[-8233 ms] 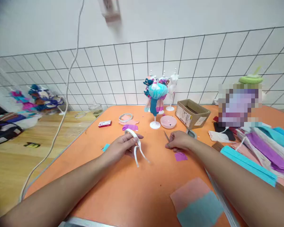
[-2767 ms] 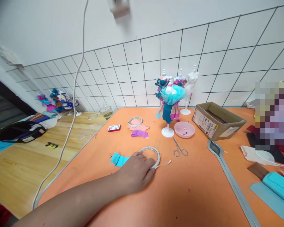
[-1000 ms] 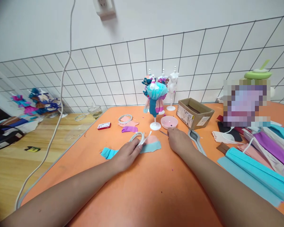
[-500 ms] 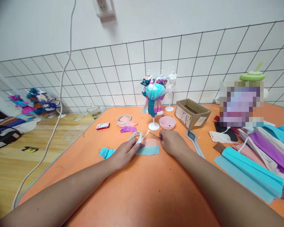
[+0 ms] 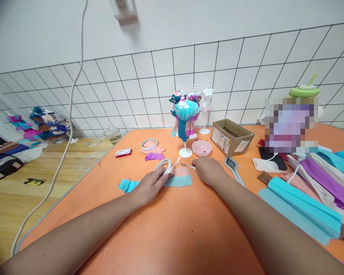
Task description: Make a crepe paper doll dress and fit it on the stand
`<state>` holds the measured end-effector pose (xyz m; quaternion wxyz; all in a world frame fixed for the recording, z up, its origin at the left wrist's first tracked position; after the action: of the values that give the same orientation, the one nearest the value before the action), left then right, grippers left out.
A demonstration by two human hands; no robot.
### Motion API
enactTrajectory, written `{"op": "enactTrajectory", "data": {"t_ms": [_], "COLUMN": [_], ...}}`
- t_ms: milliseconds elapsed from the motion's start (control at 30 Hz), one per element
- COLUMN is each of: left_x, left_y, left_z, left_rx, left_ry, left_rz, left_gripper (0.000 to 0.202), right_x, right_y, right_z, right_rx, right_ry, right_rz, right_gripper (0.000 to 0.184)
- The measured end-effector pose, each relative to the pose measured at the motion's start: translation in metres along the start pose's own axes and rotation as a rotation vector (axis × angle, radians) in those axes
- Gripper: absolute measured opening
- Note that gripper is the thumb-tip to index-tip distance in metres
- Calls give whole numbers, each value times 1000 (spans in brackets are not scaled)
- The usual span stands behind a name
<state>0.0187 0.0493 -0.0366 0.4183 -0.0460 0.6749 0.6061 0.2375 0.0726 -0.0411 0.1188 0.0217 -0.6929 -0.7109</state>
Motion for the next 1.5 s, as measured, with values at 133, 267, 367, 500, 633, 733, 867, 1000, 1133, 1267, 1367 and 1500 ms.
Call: {"op": "enactTrajectory", "data": {"t_ms": [133, 267, 367, 500, 633, 733, 867, 1000, 1133, 1267, 1367, 1500], "left_x": [1, 5, 8, 11, 14, 16, 18, 17, 6, -14, -22, -26], "left_y": [0, 2, 3, 9, 14, 15, 11, 8, 12, 17, 18, 16], "left_z": [0, 1, 3, 5, 7, 8, 9, 7, -1, -13, -17, -18], "left_rx": [-20, -81, -120, -256, -354, -356, -337, -299, -236, -141, -123, -57], "left_ry": [32, 46, 55, 71, 75, 62, 49, 59, 50, -47, -50, -58], "left_rz": [12, -138, -269, -424, -500, -500, -469, -489, -342, -115, -68, -82], "left_gripper": [32, 31, 30, 27, 26, 27, 29, 25, 24, 25, 28, 26], "right_x": [-3, -9, -8, 13, 36, 43, 44, 42, 41, 52, 59, 61], "right_y": [1, 11, 18, 13, 2, 0, 1, 9, 39, 56, 49, 35], "right_z": [-1, -4, -6, -11, -16, -19, -27, -33, -38, -49, -57, -65], "right_rx": [-17, -75, -172, -140, -47, 20, 86, -25, -405, -510, -459, -481], "right_ry": [-21, -21, 7, 262, 440, 499, 533, 476, 229, 272, 252, 196], "right_rz": [51, 131, 229, 273, 169, 164, 197, 221, 369, 310, 253, 249], "right_gripper": [26, 25, 21, 26, 26, 26, 26, 22, 25, 45, 24, 13]}}
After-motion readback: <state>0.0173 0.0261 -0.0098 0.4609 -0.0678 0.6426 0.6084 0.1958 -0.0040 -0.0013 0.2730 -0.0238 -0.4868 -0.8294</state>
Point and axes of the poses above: each hand's wrist, its own z-axis towards the middle knuckle, its own y-axis out of the back of the hand, x = y × z, the point moved 3 cm from there along z, towards the middle knuckle, and after that the axes turned 3 degrees about -z, right-handed, at the moved point
